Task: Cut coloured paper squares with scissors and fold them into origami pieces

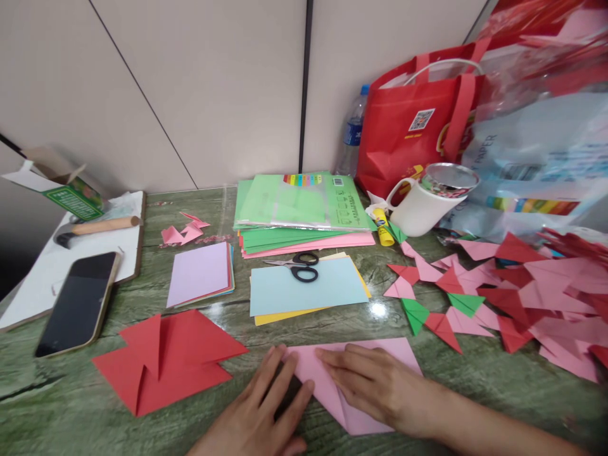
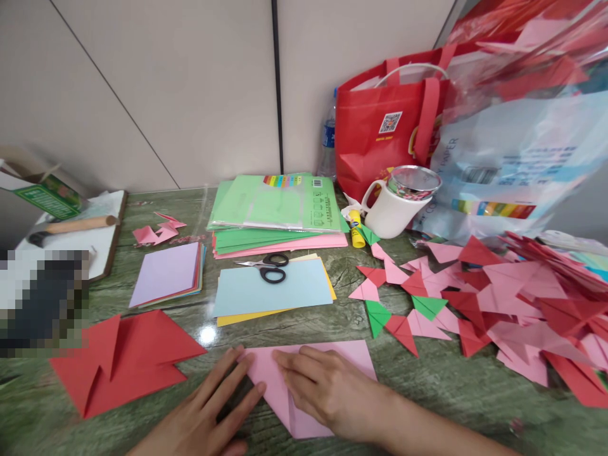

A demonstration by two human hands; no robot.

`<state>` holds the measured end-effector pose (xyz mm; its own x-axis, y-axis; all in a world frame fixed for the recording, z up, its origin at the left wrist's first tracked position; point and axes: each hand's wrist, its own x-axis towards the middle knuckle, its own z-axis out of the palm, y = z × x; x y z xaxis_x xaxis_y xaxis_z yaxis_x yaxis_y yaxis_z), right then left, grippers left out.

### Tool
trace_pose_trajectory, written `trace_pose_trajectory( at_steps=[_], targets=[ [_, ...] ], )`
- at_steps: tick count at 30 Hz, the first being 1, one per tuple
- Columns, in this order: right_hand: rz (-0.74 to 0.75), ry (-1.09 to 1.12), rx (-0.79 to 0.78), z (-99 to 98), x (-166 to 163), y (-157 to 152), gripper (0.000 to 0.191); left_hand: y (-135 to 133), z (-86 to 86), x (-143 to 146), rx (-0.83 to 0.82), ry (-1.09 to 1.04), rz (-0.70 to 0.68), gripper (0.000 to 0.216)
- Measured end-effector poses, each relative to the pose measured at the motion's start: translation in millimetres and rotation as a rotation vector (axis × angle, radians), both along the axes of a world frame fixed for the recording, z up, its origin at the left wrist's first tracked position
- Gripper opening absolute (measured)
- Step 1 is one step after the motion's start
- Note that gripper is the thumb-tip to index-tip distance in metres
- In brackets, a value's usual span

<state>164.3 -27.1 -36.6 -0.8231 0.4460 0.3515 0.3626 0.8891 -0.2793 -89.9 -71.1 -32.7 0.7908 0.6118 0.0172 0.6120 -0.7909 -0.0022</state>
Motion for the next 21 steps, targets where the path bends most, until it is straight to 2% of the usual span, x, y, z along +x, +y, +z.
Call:
trace_pose_trajectory(
  at_steps=[7, 11, 17, 21],
  targets=[
    [-0.012, -0.004, -0.036, 0.9, -0.1, 0.7, 0.033, 0.3, 5.4, -2.5, 0.053, -0.083, 0.069, 0.088],
    [-0.015, 0.020, -0.060, -1.0, -1.4, 0.5, 0.032, 3.9, 7.9, 0.4, 0.104, -0.131, 0.073, 0.093],
    [-0.013, 0.028, -0.102, -4.1, -2.8, 0.2, 0.026, 5.2, 6.0, 8.4, -0.032, -0.205, 0.180, 0.101],
    [-0.028, -0.024, -0.115, -1.7, -3.2, -0.9, 0.024, 6.4, 5.6, 6.6, -0.021, -0.195, 0.132, 0.104]
  ],
)
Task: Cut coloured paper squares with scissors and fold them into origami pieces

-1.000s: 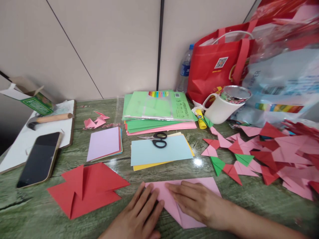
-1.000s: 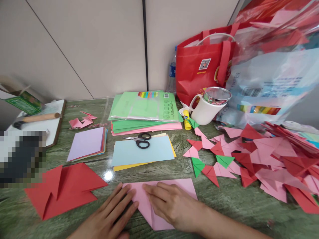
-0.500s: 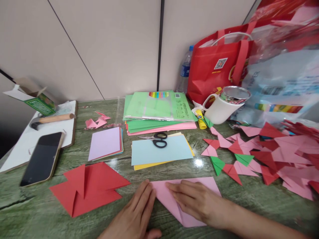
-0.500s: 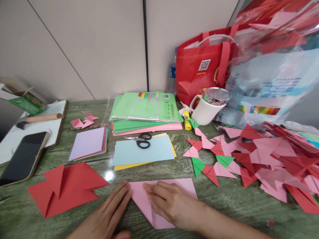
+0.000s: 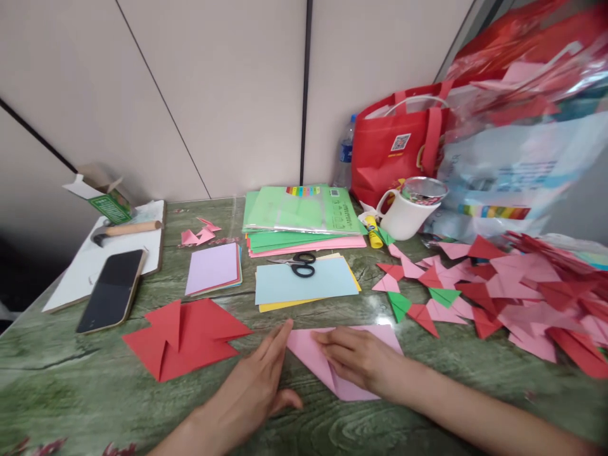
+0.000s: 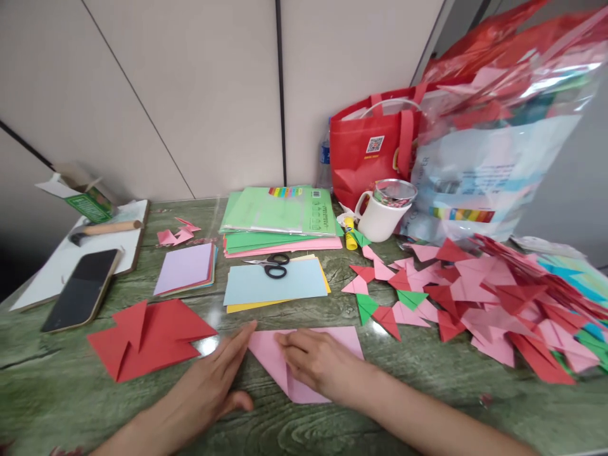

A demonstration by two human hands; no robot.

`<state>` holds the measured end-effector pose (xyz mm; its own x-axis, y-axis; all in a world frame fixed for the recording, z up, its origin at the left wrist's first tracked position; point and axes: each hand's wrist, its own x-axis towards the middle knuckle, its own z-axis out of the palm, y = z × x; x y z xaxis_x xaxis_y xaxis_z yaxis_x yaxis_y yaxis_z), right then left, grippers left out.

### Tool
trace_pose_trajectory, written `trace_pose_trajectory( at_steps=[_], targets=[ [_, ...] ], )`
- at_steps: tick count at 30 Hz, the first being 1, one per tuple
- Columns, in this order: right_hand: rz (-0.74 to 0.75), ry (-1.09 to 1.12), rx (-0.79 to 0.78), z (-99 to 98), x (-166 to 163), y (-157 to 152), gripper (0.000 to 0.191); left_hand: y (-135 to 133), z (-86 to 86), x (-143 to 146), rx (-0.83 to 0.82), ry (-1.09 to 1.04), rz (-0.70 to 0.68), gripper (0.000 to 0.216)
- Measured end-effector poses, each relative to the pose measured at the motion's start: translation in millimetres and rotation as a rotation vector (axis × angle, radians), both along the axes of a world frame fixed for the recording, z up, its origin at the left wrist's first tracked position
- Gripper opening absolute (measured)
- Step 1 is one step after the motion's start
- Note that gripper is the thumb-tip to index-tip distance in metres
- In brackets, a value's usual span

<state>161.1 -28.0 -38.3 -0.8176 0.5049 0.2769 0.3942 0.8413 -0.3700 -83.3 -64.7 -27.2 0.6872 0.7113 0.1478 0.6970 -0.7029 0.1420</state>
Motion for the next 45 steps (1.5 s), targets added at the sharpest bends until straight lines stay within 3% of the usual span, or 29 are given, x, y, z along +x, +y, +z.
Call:
trace_pose_trajectory(
  at_steps=[7, 12, 17, 25, 31, 38, 45],
  targets=[
    [-0.049, -0.148, 0.121, 2.2, 5.0, -5.1, 0.023, 4.2, 15.5, -5.8, -0.002, 0.185, -0.126, 0.079],
    [-0.028, -0.141, 0.129, 3.0, 7.7, -6.5, 0.026, 2.6, 28.1, -3.7, -0.056, 0.237, -0.209, 0.083],
    [-0.011, -0.175, 0.121, 8.1, 6.5, -8.5, 0.027, -2.5, 30.3, 4.1, -0.064, 0.244, -0.252, 0.089],
    [-0.190, -0.213, 0.138, 5.1, -6.9, -19.7, 0.031, -4.6, 35.9, 23.0, -0.284, 0.366, -0.194, 0.100],
    [-0.305, -0.230, 0.151, -1.6, -17.2, -28.1, 0.035, -7.6, 31.4, 16.6, -0.355, 0.293, -0.149, 0.097],
    [-0.327, -0.205, 0.107, -0.4, -14.7, -31.1, 0.030, -13.6, 23.7, 6.8, -0.240, 0.251, -0.108, 0.084],
    [-0.270, -0.127, 0.046, 8.1, 8.7, -33.6, 0.038, -11.9, 12.9, -0.5, -0.149, 0.290, -0.030, 0.094]
  ],
)
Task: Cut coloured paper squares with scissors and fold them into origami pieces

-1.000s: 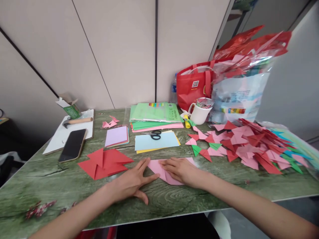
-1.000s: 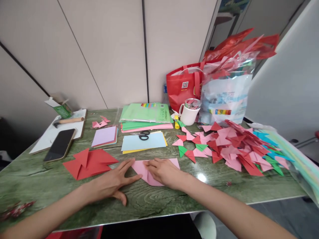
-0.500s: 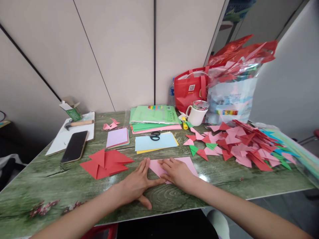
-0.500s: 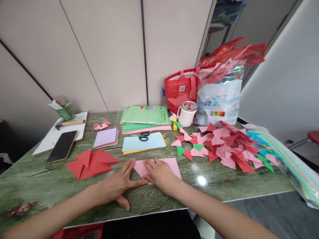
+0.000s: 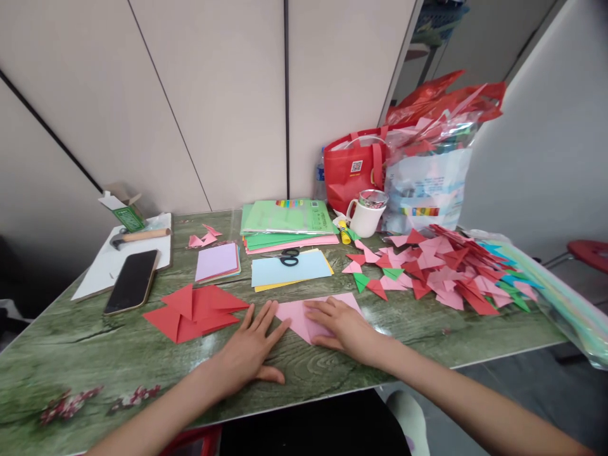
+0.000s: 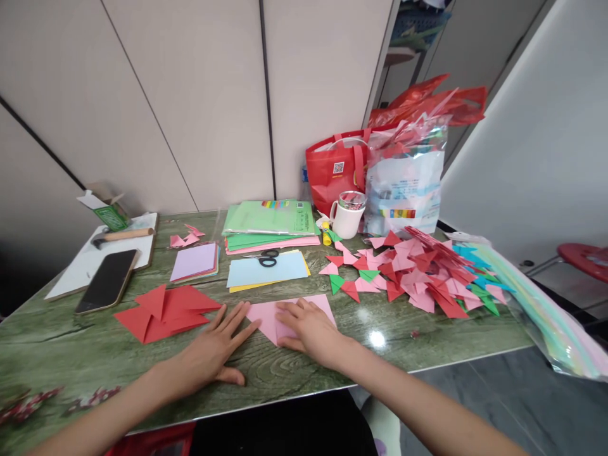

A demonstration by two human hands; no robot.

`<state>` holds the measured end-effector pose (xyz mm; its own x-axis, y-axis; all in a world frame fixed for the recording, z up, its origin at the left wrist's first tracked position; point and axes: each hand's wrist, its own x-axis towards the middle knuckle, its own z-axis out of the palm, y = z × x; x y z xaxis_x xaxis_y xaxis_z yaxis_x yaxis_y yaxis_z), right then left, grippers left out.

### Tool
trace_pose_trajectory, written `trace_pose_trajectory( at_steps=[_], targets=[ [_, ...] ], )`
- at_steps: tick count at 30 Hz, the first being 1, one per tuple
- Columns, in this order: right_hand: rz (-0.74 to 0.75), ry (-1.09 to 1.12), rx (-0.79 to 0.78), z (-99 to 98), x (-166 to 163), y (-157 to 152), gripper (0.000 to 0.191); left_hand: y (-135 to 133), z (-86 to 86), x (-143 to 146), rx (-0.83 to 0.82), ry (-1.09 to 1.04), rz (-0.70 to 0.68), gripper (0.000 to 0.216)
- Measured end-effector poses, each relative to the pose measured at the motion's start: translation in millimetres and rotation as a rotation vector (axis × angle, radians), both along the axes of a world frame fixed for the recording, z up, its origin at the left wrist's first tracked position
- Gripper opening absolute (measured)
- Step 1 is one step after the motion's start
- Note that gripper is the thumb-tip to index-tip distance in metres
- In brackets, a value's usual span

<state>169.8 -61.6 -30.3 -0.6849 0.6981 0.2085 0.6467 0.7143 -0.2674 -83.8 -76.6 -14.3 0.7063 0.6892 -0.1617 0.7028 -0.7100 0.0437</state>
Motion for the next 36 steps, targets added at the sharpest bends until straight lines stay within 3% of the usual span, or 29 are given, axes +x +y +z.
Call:
trace_pose_trajectory(
  at_steps=[4, 7, 11, 16, 20, 22, 24, 28, 31, 36],
  targets=[
    [-0.073, 0.137, 0.025, -1.7, 28.0, 8.1, 0.023, 0.1, 2.3, -11.3, 0.095, -0.077, -0.026, 0.082],
    [-0.173, 0.170, 0.022, -7.9, 43.3, 13.0, 0.024, 1.8, 3.5, -9.0, 0.195, -0.171, -0.031, 0.054],
    [-0.180, 0.186, -0.033, -9.2, 49.3, 13.6, 0.029, 6.3, 1.5, 9.2, 0.253, -0.232, -0.048, 0.029],
    [-0.257, 0.323, -0.208, -3.9, 45.6, 12.4, 0.034, 10.1, -2.3, 18.6, 0.296, -0.275, -0.140, 0.027],
    [-0.359, 0.654, -0.443, -6.9, 40.0, 12.2, 0.035, 11.4, -3.2, 10.8, 0.247, -0.341, -0.170, 0.029],
    [-0.417, 0.780, -0.477, -8.6, 38.3, 11.3, 0.044, 11.9, -3.8, 7.7, 0.208, -0.366, -0.165, 0.028],
    [-0.456, 0.726, -0.426, -8.4, 37.7, 9.0, 0.050, 12.3, -4.8, 7.1, 0.201, -0.375, -0.139, 0.027],
    [-0.396, 0.286, -0.256, 0.4, 34.4, 4.3, 0.053, 12.5, -4.5, 13.8, 0.222, -0.332, -0.111, 0.027],
    [-0.436, 0.093, -0.291, 12.0, 29.1, 9.1, 0.057, 12.5, -0.7, 21.5, 0.213, -0.323, -0.140, 0.025],
    [-0.477, 0.034, -0.354, 26.5, 18.9, 26.3, 0.037, 13.1, 4.3, 28.0, 0.178, -0.351, -0.153, 0.019]
  ],
)
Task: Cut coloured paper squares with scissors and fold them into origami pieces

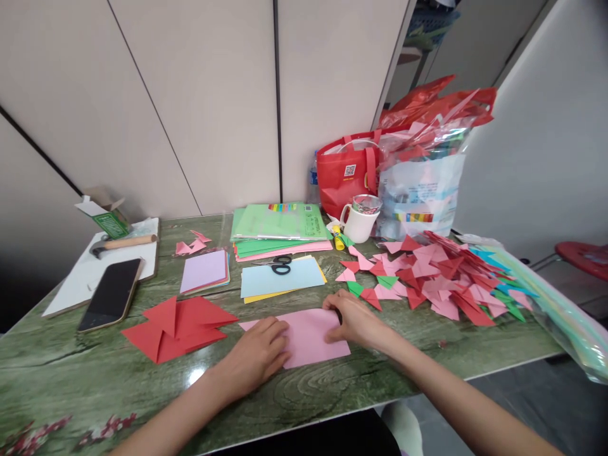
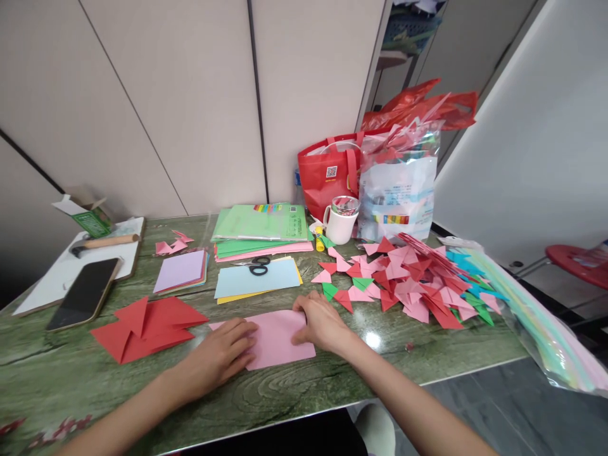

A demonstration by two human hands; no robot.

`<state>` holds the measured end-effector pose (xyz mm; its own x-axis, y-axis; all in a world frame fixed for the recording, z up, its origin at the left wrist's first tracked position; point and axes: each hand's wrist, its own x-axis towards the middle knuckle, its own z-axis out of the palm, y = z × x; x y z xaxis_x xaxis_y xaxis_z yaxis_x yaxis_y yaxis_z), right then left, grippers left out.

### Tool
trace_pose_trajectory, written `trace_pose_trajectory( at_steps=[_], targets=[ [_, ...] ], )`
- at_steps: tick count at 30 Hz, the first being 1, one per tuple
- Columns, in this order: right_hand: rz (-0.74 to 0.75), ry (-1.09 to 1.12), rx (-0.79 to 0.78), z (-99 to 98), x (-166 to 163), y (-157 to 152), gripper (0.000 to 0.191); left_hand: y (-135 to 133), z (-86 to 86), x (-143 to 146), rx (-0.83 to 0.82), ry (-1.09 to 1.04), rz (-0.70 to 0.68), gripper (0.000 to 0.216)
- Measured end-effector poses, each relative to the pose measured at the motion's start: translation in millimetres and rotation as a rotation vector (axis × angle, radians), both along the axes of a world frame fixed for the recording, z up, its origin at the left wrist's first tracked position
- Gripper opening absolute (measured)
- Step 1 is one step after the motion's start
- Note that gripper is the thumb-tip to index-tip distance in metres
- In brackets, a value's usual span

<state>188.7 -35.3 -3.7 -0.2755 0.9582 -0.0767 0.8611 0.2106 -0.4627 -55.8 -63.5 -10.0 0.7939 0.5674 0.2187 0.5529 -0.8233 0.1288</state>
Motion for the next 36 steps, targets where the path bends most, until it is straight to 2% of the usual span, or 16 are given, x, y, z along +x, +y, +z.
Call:
trace_pose_trajectory(
  at_steps=[3, 5, 7, 9, 11, 14, 17, 19, 23, 27, 33, 36],
  targets=[
    [0.043, 0.145, 0.024, -0.6, -6.6, -3.3, 0.025, 0.8, -2.2, -2.7, -0.032, -0.016, 0.018, 0.017],
    [0.178, 0.273, 0.054, -4.1, -9.2, -13.1, 0.018, 1.1, -6.1, -6.2, -0.066, -0.024, 0.049, 0.017],
    [0.359, 0.321, 0.110, -7.9, -8.9, -25.0, 0.020, 1.3, -11.5, -9.9, -0.107, -0.042, 0.090, 0.024],
    [0.509, 0.285, 0.134, -10.2, -5.7, -34.3, 0.028, 1.4, -16.8, -12.6, -0.138, -0.078, 0.117, 0.040],
    [0.607, 0.240, 0.124, -10.9, -1.0, -38.4, 0.035, 1.8, -20.0, -13.8, -0.157, -0.107, 0.106, 0.051],
    [0.685, 0.240, 0.130, -10.7, 5.2, -35.6, 0.035, 3.0, -18.6, -12.8, -0.165, -0.106, -0.003, 0.053],
    [0.694, 0.292, 0.135, -12.5, 9.4, -28.3, 0.035, 5.0, -13.6, -10.4, -0.202, -0.085, -0.176, 0.062],
    [0.677, 0.329, 0.140, -15.5, 12.4, -23.3, 0.035, 6.6, -11.6, -9.5, -0.245, -0.083, -0.226, 0.069],
    [0.667, 0.376, 0.142, -20.7, 20.8, -14.4, 0.039, 9.9, -11.4, -9.0, -0.282, -0.043, -0.228, 0.073],
    [0.667, 0.409, 0.082, -20.9, 28.4, -7.6, 0.035, 11.8, -9.2, -8.1, -0.285, 0.003, -0.273, 0.077],
    [0.682, 0.432, 0.046, -18.5, 30.3, -4.4, 0.032, 10.2, -6.3, -7.5, -0.315, -0.023, -0.265, 0.064],
    [0.704, 0.439, 0.044, -16.9, 29.7, -5.4, 0.037, 10.0, -6.9, -7.6, -0.302, -0.030, -0.265, 0.057]
  ],
)
